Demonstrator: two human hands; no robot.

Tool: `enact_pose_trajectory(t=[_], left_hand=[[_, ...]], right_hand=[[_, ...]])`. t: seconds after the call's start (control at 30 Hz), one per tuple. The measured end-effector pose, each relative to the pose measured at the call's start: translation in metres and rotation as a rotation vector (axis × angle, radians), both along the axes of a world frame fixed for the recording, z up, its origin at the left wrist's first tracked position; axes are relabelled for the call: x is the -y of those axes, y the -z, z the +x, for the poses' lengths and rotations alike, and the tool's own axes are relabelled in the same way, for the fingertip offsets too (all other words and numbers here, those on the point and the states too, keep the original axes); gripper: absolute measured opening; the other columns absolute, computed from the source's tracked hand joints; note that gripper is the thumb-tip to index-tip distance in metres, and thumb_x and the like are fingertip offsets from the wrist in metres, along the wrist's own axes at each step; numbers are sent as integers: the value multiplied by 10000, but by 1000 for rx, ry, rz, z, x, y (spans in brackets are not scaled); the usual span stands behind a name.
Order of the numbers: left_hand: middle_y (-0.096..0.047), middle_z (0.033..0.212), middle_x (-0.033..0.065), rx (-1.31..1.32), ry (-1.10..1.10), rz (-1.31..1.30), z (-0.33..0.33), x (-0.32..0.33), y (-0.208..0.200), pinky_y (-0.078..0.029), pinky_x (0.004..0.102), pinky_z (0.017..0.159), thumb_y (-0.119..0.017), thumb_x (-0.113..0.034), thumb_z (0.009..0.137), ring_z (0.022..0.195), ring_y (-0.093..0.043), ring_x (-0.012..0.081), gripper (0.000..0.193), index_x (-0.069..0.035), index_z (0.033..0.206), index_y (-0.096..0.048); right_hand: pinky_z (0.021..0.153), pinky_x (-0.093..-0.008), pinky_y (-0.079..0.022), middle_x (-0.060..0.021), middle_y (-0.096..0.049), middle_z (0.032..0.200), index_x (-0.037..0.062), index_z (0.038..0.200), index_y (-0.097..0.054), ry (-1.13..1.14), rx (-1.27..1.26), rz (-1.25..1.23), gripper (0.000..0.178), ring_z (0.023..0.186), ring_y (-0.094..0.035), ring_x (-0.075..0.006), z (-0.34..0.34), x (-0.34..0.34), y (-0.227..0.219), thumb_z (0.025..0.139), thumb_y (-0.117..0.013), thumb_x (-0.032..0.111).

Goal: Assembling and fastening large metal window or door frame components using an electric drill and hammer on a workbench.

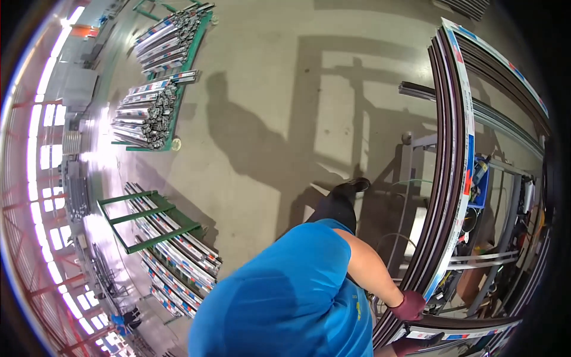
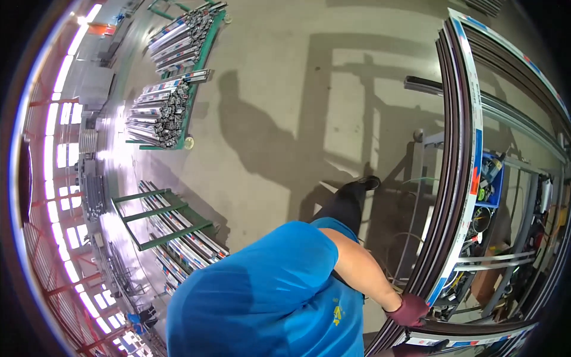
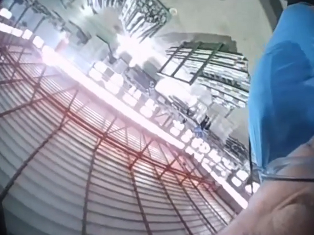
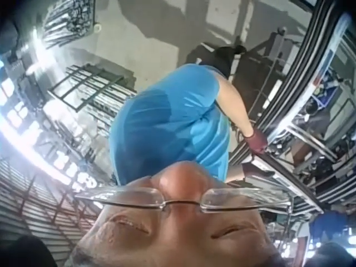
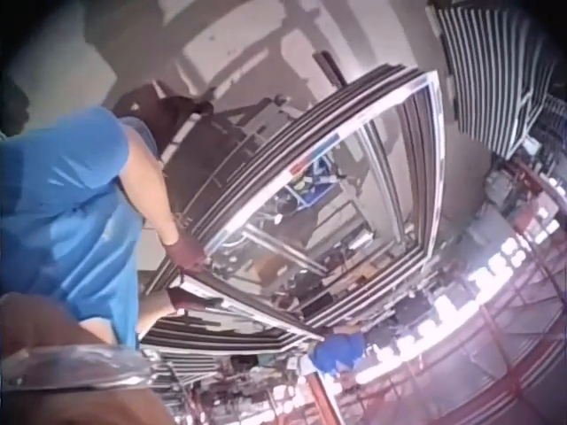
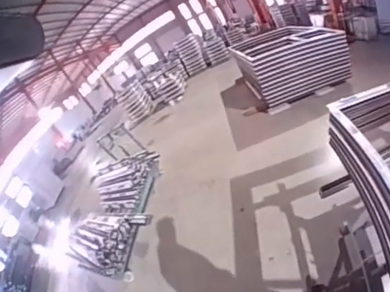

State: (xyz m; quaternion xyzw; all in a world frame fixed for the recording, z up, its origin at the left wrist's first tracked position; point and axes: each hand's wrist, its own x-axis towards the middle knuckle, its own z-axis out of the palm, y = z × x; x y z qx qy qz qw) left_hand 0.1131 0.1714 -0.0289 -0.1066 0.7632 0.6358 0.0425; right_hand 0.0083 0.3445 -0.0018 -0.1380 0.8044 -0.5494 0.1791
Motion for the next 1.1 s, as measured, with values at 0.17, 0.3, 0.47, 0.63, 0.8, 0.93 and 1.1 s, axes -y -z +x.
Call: enact_pose_trajectory(t=[0.17,0.3,0.47,0.63,0.8,0.93,1.1], left_hand=[[-701,873,252,-330,-203,144,3,-2,28,-544,545,761,-670,-393,937,864,-688,463,412,18,949,-692],[-693,885,261,-412,-264,229,10,5,39,-541,545,759,-685,-360,891,873,-684,460,371,2,972,-686],[-726,860,132,-525,119,-387,49,28,58,-531,496,720,-716,-324,780,849,-715,379,234,-108,871,-724],[-702,1046,112,-359,349,-305,22,85,-7,-527,461,793,-785,-558,758,1015,-656,355,524,-81,963,-719],[-677,1159,185,-445,-88,-112,-39,55,-49,-551,478,854,-840,-611,658,1058,-664,404,706,6,977,-716],[-711,1093,295,-25,401,171,-84,35,-51,-571,463,929,-865,-710,575,1057,-714,391,1015,110,1137,-659],[-713,1126,319,88,362,232,-85,77,-54,-585,432,886,-819,-698,707,1009,-739,369,979,146,1157,-617]], right_hand=[[1153,-513,-429,-167,-465,1587,102,1618,-387,-67,80,-37,670,1418,-483,-339,162,113,-11,1073,-470,483],[1156,-510,-430,-169,-462,1589,95,1623,-374,-142,165,-81,681,1421,-482,-341,-66,-46,54,1075,-465,489],[1159,-506,-430,-172,-458,1592,87,1629,-357,-146,258,-88,695,1425,-480,-342,-101,-88,68,1077,-459,496],[1162,-502,-430,-174,-454,1594,79,1635,-340,-143,368,-138,709,1429,-478,-344,-134,-128,95,1079,-453,503],[1165,-498,-431,-177,-450,1597,71,1641,-323,-100,414,-178,723,1433,-476,-346,-115,-177,94,1080,-447,511],[1168,-495,-431,-179,-447,1599,64,1646,-310,101,316,-166,735,1436,-474,-347,-57,-152,94,1082,-442,517],[1087,-461,-499,-169,-591,1426,52,1573,-416,814,126,-289,685,1290,-595,-309,-27,-96,109,1072,-481,514]])
